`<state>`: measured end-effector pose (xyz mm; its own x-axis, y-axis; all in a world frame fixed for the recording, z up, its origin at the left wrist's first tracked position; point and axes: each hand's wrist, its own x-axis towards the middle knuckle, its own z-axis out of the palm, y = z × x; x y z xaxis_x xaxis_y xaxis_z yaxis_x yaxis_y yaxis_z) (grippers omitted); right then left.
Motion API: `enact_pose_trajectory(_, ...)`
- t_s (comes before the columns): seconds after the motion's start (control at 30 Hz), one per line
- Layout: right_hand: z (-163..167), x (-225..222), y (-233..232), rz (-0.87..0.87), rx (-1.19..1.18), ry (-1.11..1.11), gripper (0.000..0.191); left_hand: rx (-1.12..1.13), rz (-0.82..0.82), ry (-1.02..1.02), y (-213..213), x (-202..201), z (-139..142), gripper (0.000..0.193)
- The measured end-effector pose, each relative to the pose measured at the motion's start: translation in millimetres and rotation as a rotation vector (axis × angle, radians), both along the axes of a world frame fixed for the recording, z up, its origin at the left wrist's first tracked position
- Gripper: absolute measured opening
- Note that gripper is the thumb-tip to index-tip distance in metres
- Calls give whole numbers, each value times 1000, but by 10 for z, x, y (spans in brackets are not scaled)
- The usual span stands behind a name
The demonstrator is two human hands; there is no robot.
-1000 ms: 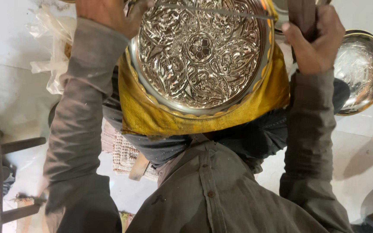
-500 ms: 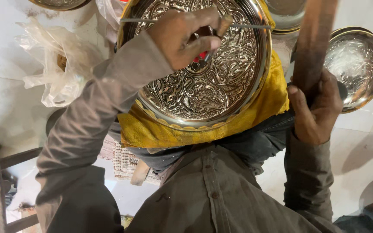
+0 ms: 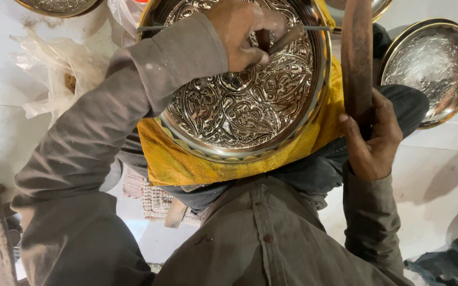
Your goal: The person sits cross-legged on the floor with an ornate brass tray resting on a yellow cloth on their lap. They hold a long chisel against the tray's embossed floral patterns and tap or press it with a wooden rod held in the other hand, working detail into the engraved design across the tray surface.
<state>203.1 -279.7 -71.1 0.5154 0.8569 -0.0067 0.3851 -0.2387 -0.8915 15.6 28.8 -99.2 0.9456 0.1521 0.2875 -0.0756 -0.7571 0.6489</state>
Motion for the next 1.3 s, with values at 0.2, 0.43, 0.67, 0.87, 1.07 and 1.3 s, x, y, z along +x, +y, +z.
enact_pose_trajectory(0.2,120,-89,9,56,-48,-116,55,-122,-108,171,-7,47,102,27)
enact_pose_trajectory(0.43,243,-273,-23,72,-98,-167,67,98,-63,192,-10,46,351,43)
enact_pose_trajectory(0.67,230,-303,-4,-41,-6,4,64,50,-57,166,-14,-17,326,38)
enact_pose_trajectory(0.87,236,-433,65,13,-29,-197,67,31,-90,68,9,-16,252,44)
enact_pose_trajectory(1.07,144,-570,124,28,217,-20,65,-52,-124,204,10,7,287,48)
enact_pose_trajectory(1.3,229,-585,175,-41,-58,-228,68,-54,-123,281,8,13,334,40)
